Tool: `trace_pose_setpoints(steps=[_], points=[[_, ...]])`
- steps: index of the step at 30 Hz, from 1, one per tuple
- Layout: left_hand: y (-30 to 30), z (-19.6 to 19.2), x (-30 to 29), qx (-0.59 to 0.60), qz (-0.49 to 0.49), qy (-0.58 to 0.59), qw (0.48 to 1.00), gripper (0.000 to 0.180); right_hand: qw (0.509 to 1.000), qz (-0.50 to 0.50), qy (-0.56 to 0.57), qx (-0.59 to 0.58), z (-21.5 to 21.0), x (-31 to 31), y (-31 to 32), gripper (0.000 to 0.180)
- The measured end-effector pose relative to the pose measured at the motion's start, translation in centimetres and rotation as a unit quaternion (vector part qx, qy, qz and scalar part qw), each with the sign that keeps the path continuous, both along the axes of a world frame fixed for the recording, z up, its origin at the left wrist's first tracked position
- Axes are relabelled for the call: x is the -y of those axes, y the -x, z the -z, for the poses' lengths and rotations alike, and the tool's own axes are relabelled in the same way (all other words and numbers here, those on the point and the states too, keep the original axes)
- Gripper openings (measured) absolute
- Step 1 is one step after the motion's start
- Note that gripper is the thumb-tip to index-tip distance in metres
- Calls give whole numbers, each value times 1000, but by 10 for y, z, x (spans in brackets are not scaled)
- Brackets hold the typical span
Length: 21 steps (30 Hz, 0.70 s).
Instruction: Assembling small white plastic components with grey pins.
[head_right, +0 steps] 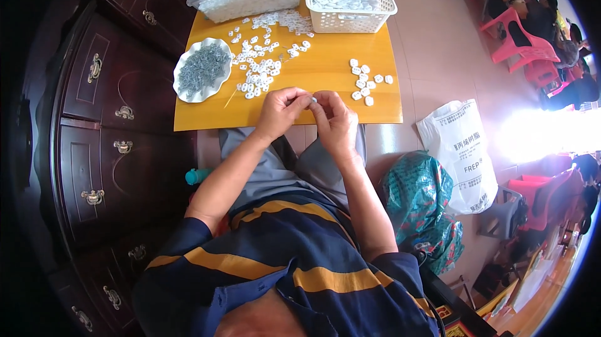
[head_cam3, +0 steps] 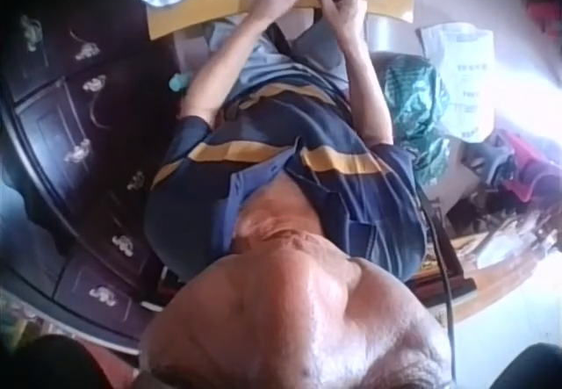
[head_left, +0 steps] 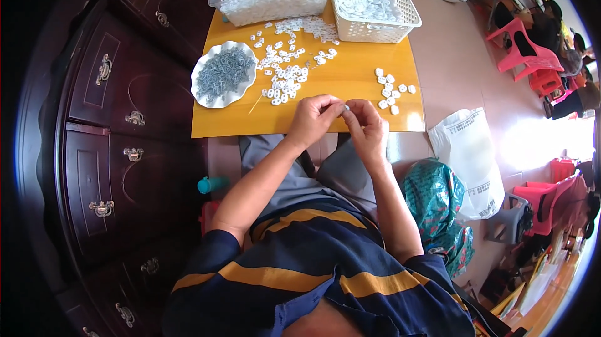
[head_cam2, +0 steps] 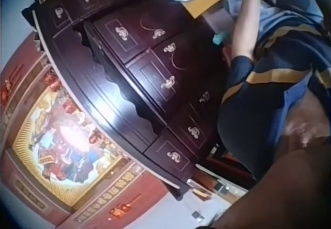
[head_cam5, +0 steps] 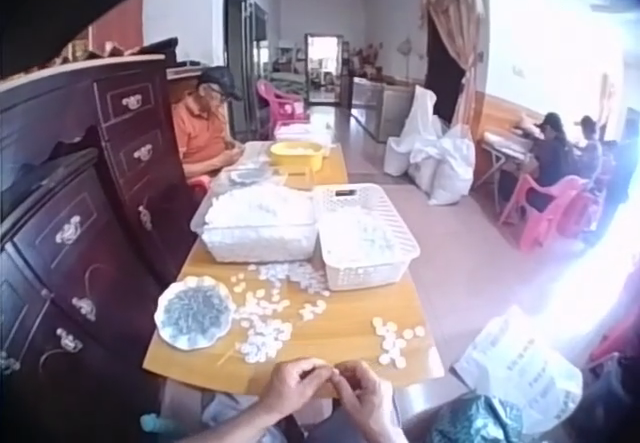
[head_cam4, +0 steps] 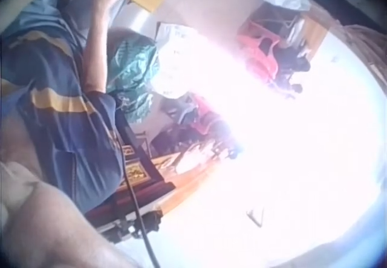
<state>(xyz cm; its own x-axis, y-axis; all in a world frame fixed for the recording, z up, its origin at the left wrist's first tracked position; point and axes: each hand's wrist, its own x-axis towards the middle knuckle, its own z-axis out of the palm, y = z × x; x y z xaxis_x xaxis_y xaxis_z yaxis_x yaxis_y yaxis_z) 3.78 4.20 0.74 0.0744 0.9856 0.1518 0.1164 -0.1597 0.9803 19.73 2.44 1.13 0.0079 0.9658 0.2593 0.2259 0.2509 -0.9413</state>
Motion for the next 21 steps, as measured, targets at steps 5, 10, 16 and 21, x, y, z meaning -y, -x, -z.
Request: trace_pose_setpoints(steps=[5,10,16,21], points=[[14,15,0,-6,-46,13,999,14,990,1,-62,126,-5,-11,4,13],[17,9,6,-88,-87,-74,990,10,947,64,-124,288,2,-39,-2,9],[20,0,11,-90,-89,-58,990,6,923,57,-154,348,14,-41,-1,5],[15,-9,13,-92,-80,-86,989,5,916,72,-253,303,11,-31,-2,8]])
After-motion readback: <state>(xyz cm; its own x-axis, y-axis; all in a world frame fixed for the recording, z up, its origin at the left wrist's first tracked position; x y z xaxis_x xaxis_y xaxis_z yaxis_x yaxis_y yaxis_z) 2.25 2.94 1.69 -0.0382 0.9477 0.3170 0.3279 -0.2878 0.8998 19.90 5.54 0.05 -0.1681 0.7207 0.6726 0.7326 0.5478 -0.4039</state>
